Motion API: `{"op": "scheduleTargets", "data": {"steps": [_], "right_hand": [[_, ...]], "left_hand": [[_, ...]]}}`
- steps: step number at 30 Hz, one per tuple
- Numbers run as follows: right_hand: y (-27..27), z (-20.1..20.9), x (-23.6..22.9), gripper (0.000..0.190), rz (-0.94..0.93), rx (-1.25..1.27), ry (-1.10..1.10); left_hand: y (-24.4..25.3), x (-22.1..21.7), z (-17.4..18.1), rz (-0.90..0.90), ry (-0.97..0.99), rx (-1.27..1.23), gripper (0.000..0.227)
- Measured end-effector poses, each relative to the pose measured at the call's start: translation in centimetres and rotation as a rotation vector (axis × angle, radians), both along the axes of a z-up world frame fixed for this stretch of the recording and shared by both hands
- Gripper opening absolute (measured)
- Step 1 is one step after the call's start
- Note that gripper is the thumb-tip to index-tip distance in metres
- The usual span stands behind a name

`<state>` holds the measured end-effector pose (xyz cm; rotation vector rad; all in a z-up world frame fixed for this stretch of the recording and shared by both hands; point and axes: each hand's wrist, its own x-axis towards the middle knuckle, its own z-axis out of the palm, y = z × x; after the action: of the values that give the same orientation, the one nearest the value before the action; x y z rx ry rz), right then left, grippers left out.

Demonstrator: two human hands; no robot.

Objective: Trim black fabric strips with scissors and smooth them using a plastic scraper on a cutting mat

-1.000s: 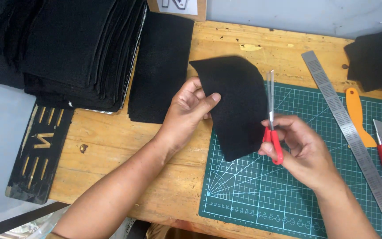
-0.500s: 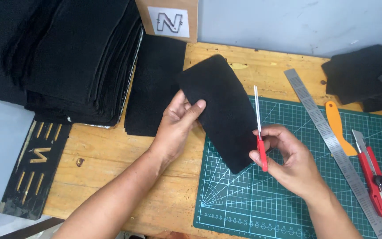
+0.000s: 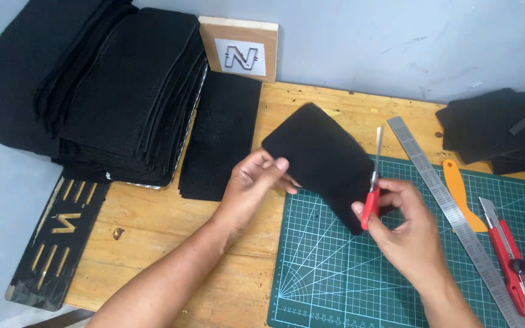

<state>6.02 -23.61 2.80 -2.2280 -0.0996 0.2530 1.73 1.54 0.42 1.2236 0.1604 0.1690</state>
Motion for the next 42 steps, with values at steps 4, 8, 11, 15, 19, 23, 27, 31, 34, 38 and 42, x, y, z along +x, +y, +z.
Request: {"op": "scheduleTargets", "data": {"steps": [4, 8, 11, 15, 19, 23, 27, 31, 34, 38, 42], "right_hand": [[-0.2, 0.4, 0.2, 0.056, -0.018, -0.056, -0.137], [-1.3, -0.5, 0.6, 0.056, 0.149, -0.089, -0.396], [-2.0, -1.4, 0.9, 0.059, 0.319, -0.074, -0.483], [-2.3, -1.4, 0.6, 0.062, 0.498, -0.176, -0.402], [-1.8, 0.1, 0.4, 0.060, 0.651, -0.165, -0.658], [-1.6, 1.1, 0.0, 0.062, 0.699, -0.247, -0.807], [-1.2, 1.6, -0.3, 0.056, 0.701, -0.305, -0.893], [-1.1, 1.4, -0.4, 0.055, 0.675, -0.299, -0.889], [-1.4, 0.9, -0.1, 0.063, 0.685, -0.245, -0.851], [-1.5, 0.9, -0.1, 0.062, 0.447, -0.092, -0.763], [-1.5, 1.8, 0.0, 0.059, 0.129, -0.127, -0.439]], "left_hand": [[-0.2, -0.5, -0.4, -0.128, -0.231, -0.056, 0.024], [-0.2, 0.1, -2.9, -0.051, -0.070, -0.076, 0.046], [0.9, 0.0, -2.3, -0.092, 0.032, -0.464, 0.087], [0.7, -0.1, 1.3, -0.260, 0.335, -0.424, 0.115], [0.3, -0.4, 0.7, -0.479, 0.346, -0.172, 0.100], [0.1, -1.2, 2.3, -0.720, 0.170, 0.258, 0.075], [-0.3, -1.7, 4.1, -0.842, 0.063, 0.313, 0.076], [-0.6, -1.7, 3.8, -0.812, 0.035, 0.534, 0.060], [-0.8, -1.5, 2.6, -0.792, 0.124, 0.495, 0.053], [-1.5, -1.1, 0.2, -0.620, 0.154, 0.314, 0.057], [-1.8, -0.8, 1.6, -0.464, 0.413, 0.179, 0.060]]}}
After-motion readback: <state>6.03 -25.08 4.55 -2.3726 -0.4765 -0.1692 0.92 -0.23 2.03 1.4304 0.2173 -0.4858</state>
